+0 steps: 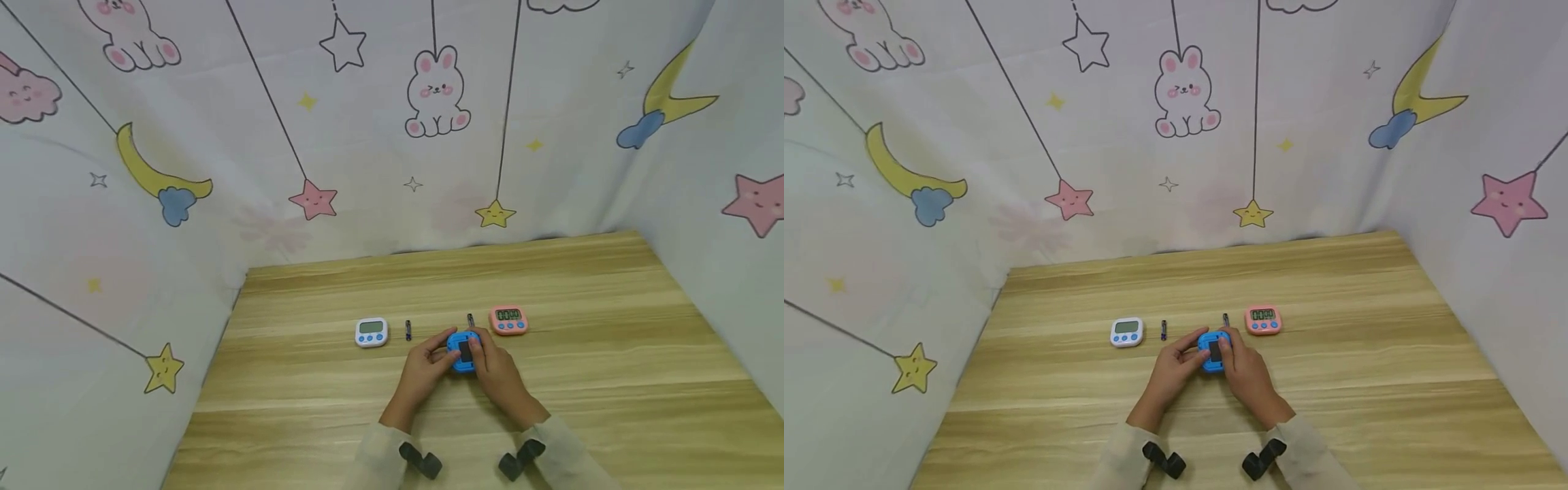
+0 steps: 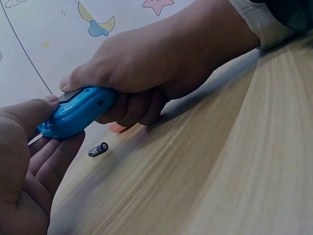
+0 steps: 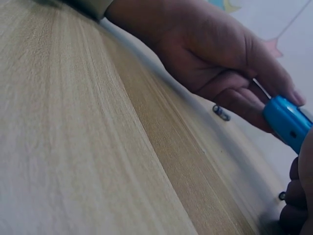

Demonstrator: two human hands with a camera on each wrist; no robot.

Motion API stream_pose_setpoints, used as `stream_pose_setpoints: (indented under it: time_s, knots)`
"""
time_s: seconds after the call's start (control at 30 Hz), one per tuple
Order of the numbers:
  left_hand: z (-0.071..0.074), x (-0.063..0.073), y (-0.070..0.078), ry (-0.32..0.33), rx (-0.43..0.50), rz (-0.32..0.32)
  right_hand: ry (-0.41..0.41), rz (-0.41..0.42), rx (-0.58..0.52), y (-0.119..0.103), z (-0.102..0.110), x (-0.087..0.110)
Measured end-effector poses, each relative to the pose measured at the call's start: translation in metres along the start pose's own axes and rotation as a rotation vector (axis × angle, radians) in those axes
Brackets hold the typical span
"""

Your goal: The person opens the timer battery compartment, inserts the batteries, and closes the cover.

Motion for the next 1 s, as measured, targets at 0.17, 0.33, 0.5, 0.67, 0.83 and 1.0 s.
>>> stream_pose_setpoints:
  time_s: [0.17,0.33,0.5,0.67,0.83,1.0]
  knots:
    - [-0.002,-0.002,-0.004,-0.009,-0.012,-0.009,-0.007,-0.032,0.007,0.004,0.000,0.000]
    - [-0.001,-0.003,-0.004,-0.006,-0.033,-0.020,-0.025,-0.034,-0.005,0.004,0.000,-0.002]
    - [0.000,-0.005,-0.008,-0.002,-0.040,-0.014,-0.032,-0.023,-0.003,0.002,0.002,-0.003]
    - [0.001,-0.006,-0.009,0.011,-0.045,0.000,-0.025,-0.024,-0.030,0.006,0.001,-0.003]
    - [0.001,-0.004,-0.011,0.014,-0.036,0.005,-0.013,-0.042,-0.108,0.009,0.000,-0.002]
    - [0.002,-0.003,-0.010,0.011,-0.027,-0.008,-0.009,-0.049,-0.146,0.008,0.000,-0.001]
Point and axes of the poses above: each hand's wrist, its own x-axis away from the middle knuckle, its own z-axis out of the back of the hand, y = z × x, the point moved 7 cm from there along -x, towards the middle knuckle, and after that the axes turned 6 degrees about -y, right-handed, at the moved point
